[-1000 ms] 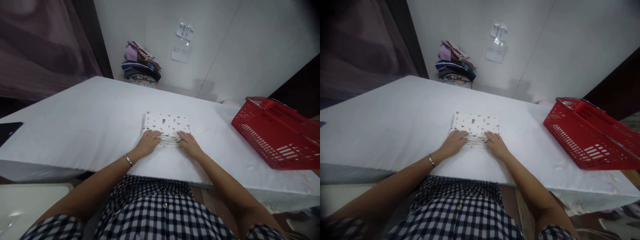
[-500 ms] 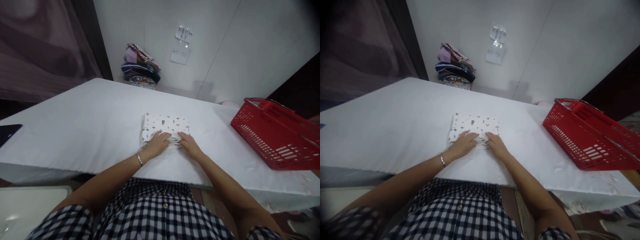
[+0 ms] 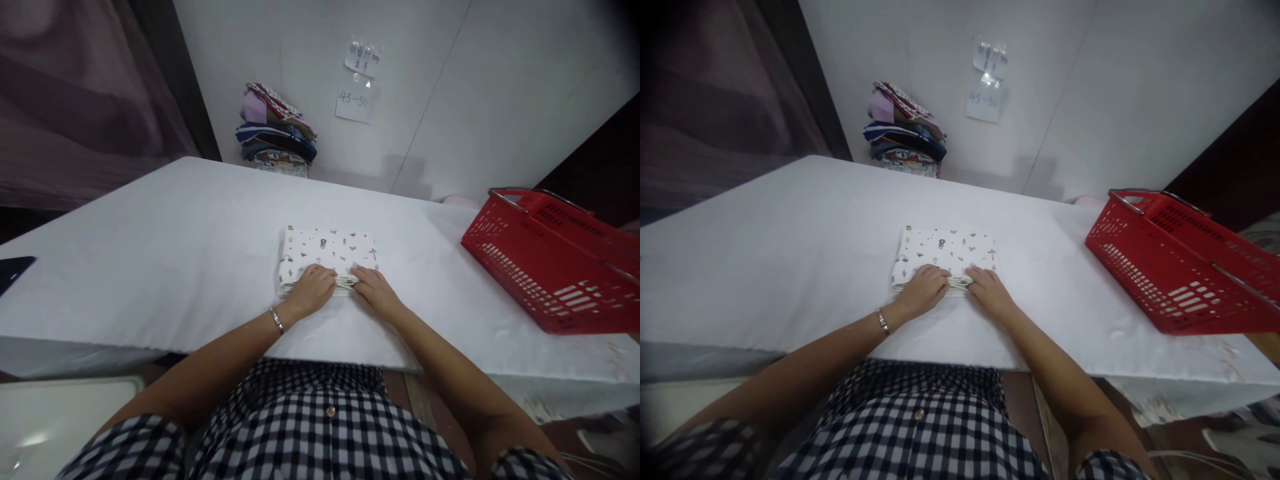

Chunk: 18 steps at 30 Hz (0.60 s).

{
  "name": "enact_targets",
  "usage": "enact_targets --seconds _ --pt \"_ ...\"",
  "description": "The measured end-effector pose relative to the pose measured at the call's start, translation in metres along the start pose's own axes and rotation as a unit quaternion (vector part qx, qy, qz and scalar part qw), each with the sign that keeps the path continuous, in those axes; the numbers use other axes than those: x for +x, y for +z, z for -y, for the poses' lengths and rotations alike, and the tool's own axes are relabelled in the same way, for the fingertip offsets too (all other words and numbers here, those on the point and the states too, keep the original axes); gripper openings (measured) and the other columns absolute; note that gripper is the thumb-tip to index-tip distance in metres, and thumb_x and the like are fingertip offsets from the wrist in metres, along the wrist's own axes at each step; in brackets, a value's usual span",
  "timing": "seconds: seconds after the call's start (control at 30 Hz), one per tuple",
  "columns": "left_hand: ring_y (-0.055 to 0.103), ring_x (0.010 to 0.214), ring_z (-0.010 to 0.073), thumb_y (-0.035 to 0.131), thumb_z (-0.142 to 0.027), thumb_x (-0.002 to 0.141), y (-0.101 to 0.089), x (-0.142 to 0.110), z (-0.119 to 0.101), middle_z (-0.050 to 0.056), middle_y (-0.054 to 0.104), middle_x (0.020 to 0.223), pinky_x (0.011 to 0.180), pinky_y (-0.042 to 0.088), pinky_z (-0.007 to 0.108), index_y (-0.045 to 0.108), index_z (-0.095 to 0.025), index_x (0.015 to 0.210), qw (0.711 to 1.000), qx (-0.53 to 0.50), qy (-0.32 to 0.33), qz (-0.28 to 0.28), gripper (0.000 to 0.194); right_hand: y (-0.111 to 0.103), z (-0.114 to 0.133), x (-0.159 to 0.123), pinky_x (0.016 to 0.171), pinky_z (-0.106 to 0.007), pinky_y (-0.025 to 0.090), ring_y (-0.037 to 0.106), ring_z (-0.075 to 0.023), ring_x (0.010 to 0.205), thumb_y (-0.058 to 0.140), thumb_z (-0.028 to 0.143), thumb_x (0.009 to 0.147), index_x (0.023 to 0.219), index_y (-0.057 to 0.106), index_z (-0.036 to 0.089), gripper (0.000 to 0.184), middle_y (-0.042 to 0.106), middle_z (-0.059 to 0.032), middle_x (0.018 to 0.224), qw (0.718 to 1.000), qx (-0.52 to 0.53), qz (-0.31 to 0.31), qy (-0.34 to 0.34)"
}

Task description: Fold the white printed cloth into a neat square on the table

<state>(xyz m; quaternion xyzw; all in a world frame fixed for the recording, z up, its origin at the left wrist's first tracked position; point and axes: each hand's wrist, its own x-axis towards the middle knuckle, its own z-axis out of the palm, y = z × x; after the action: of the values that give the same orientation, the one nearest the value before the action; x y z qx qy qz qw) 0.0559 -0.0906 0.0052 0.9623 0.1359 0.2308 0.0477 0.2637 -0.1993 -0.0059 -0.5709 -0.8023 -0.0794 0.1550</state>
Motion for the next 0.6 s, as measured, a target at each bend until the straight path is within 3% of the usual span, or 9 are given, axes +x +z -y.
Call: enact_targets --seconds 0.23,0.43,0.6 --pt "0.057 0.099 0.0182 0.037 -0.021 0.094 0.006 0.001 0.001 0.007 0.065 0.103 0.094 0.039 0.042 0.057 -0.018 0.089 0.997 -0.040 -0.052 -0.028 0.021 0.005 0.003 -0.003 0.106 -0.050 0.029 0.037 -0.0259 0.133 0.049 0.024 0.092 0.086 0.063 0.020 0.016 0.048 -0.0109 0.140 0.997 -0.036 -0.055 0.051" --pt "0.058 0.098 0.0191 0.036 -0.022 0.095 0.006 -0.002 -0.001 0.007 0.065 0.106 0.087 0.044 0.039 0.058 -0.018 0.088 0.997 -0.046 -0.064 -0.006 0.023 0.003 -0.004 -0.011 0.100 -0.044 0.038 0.045 -0.0243 0.126 0.046 0.023 0.093 0.090 0.065 0.020 0.019 0.055 -0.0103 0.133 0.995 -0.009 -0.086 0.047" --pt "0.058 0.098 0.0193 0.039 -0.022 0.094 0.009 -0.004 0.000 0.006 0.065 0.105 0.085 0.044 0.037 0.057 -0.018 0.087 0.998 -0.029 -0.057 0.009 0.021 0.001 -0.002 -0.013 0.094 -0.040 0.042 0.054 -0.0215 0.113 0.043 0.022 0.094 0.095 0.065 0.020 0.022 0.062 -0.0090 0.122 0.996 -0.006 -0.073 0.051"
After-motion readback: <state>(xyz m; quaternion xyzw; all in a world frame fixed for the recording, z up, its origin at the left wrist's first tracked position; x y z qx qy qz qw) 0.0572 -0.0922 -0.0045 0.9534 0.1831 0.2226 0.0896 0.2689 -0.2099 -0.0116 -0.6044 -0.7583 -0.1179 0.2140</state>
